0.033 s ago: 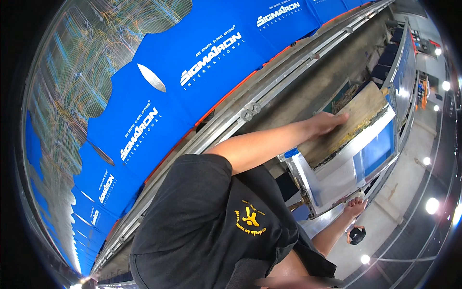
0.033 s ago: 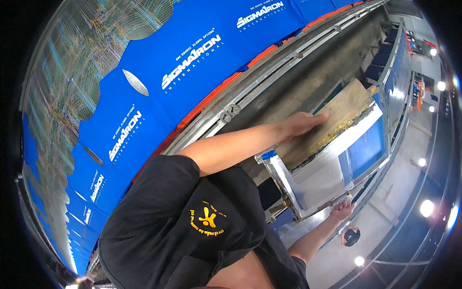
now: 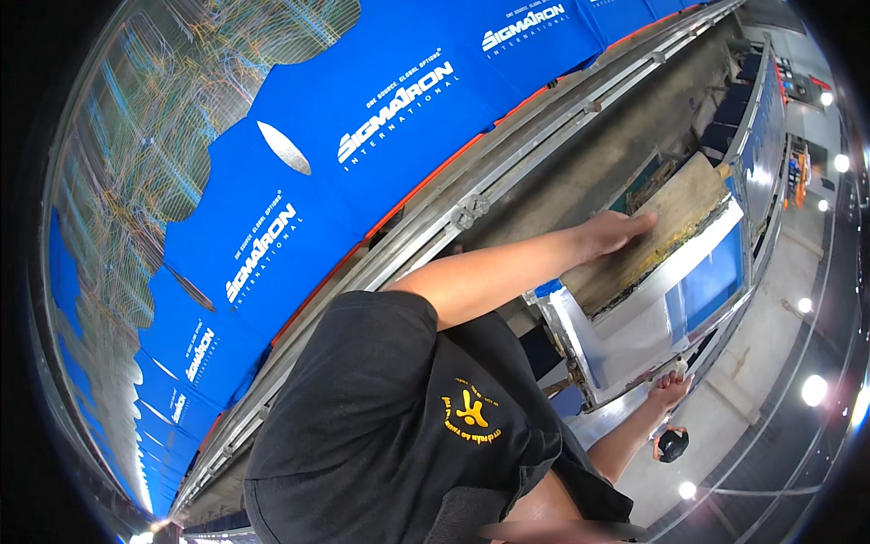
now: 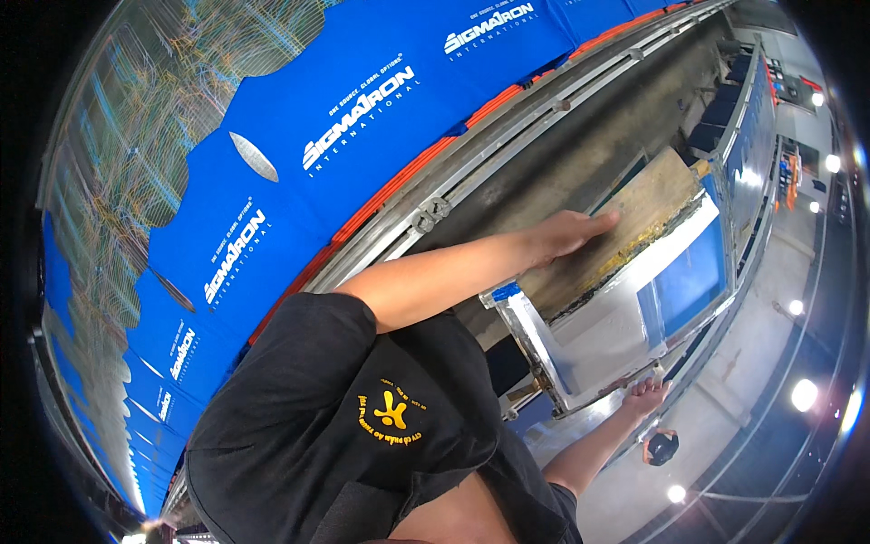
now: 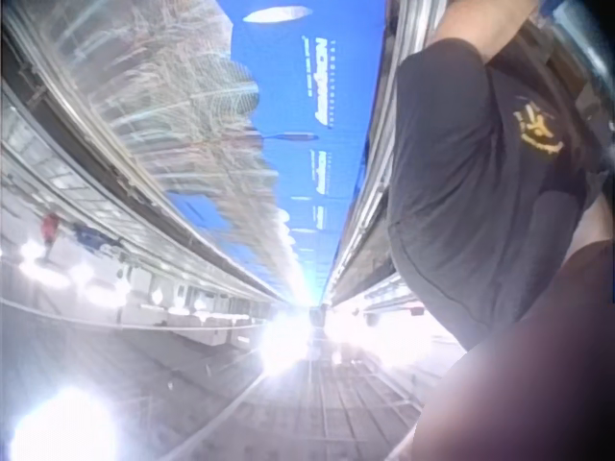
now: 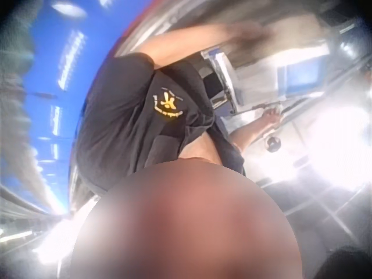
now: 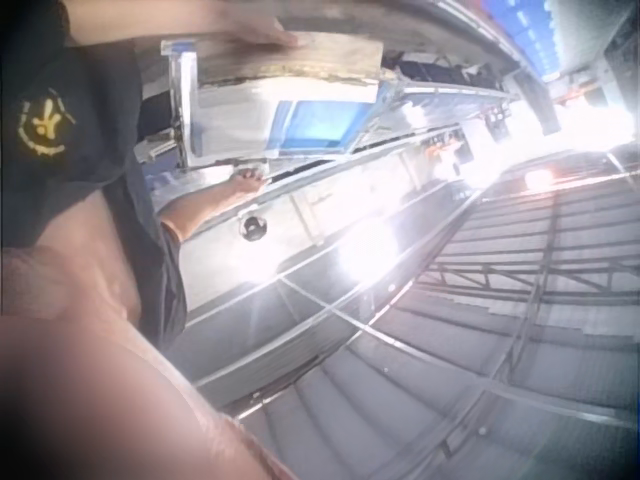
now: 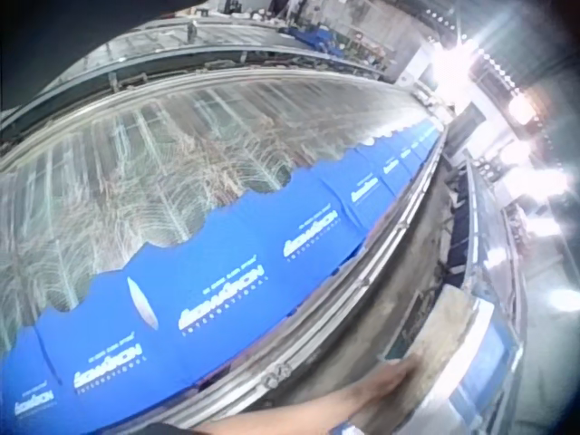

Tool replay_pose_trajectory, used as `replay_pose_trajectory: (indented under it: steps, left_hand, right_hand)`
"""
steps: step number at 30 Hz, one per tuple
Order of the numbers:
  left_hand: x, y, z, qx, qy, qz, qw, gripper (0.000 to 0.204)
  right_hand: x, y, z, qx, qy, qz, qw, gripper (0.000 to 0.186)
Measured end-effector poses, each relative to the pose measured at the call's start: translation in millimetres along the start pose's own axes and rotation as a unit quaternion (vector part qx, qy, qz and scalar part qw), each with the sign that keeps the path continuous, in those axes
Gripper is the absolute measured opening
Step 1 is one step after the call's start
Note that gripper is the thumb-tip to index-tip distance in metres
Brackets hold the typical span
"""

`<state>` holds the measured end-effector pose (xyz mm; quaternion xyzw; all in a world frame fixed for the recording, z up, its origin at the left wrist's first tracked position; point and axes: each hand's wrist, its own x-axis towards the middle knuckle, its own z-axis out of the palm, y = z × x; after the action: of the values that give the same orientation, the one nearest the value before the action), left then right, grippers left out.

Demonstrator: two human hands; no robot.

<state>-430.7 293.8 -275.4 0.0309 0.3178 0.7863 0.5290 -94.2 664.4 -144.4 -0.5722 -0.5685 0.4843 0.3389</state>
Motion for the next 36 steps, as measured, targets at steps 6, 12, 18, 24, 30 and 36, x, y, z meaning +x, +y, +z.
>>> replay_pose_trajectory:
  steps: [6,12,18,24,30,36]
  left_hand:
    - [68.8,-1.5,13.1,-0.023,0.026,-0.002,0.999,0.081]
    - [186.6,28.5,23.0,0.013,0.068,0.028,0.997,0.074]
    - [288.6,76.4,31.4,0.019,0.113,0.066,0.991,0.085]
    - [337.3,129.3,28.5,-0.093,0.128,0.087,0.984,0.078]
    - [370.1,182.5,6.1,-0.138,0.157,0.125,0.970,0.070]
    - [371.4,245.6,-35.1,-0.135,0.178,0.189,0.956,0.068]
  right_hand:
    - [54.5,-11.2,7.2,0.007,-0.004,-0.006,1.000,0.049]
    - [165.1,-41.6,78.5,0.049,-0.012,-0.014,0.999,0.052]
    - [297.9,-79.0,174.9,0.026,-0.082,-0.037,0.996,0.042]
    - [381.5,-146.6,281.3,-0.013,-0.109,-0.080,0.991,0.047]
    - [419.8,-205.3,388.6,-0.012,-0.150,-0.094,0.984,0.044]
    - [410.5,-254.9,504.5,-0.018,-0.177,-0.128,0.976,0.044]
